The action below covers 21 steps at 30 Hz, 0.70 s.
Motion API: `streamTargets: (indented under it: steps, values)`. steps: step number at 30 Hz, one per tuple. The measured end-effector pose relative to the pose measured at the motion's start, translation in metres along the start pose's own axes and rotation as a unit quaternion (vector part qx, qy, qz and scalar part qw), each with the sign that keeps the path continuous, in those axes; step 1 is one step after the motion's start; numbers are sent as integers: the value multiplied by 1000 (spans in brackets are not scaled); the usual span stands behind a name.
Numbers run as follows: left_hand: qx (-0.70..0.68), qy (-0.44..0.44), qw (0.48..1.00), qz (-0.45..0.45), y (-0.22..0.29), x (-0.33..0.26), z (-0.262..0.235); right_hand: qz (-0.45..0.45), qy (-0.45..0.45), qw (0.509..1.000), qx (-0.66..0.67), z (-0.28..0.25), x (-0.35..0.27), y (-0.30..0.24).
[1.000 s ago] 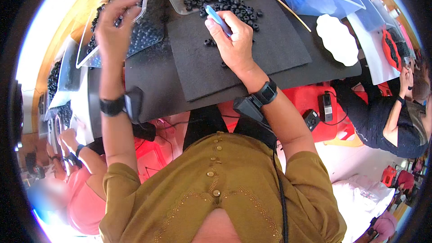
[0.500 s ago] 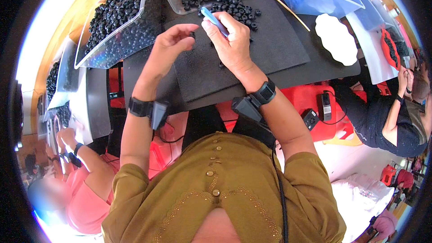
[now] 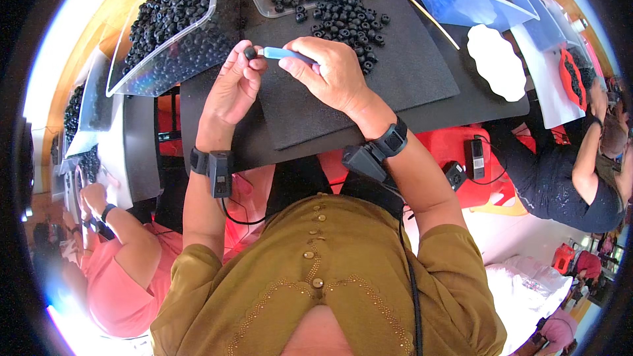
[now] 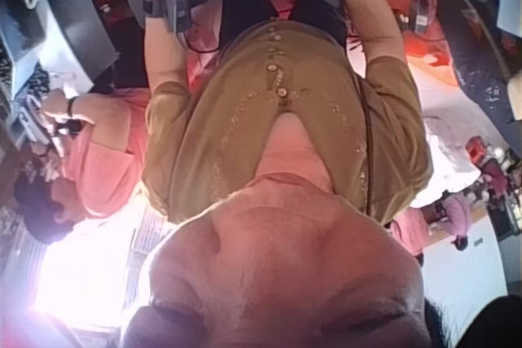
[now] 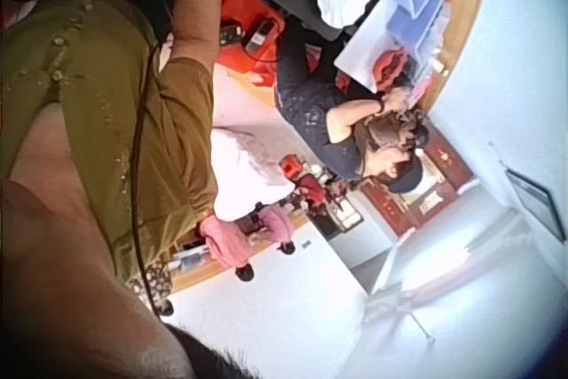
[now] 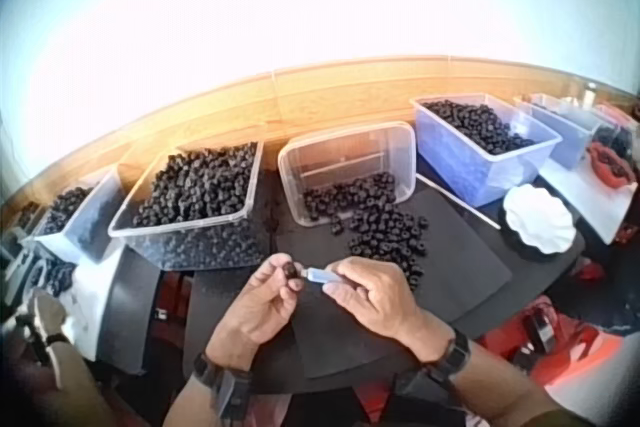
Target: Assembling small blue plastic inserts into black rubber rings at a workstation.
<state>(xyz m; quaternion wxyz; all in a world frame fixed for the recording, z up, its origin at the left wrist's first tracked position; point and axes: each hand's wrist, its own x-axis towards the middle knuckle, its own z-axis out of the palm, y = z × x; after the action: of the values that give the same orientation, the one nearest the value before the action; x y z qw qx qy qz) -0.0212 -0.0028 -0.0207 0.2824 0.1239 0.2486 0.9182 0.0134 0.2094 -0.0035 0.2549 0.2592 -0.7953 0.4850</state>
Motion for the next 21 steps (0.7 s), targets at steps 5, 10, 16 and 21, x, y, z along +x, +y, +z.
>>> streamTargets:
  steps: [5, 10, 16, 21]
  values:
    - [-5, -19, 1000, 10, -2, 0, -2, 7, -37, 999, -35, -3, 1, -8]
    - [-5, -24, 1000, 4, -2, 1, -3, 4, -35, 998, -56, -2, 0, -9]
    - [23, -10, 1000, 12, -4, 0, -3, 0, -29, 997, -73, -2, 0, -8]
    - [24, -19, 999, 10, -3, 0, -2, 5, -39, 996, -84, -3, 0, -8]
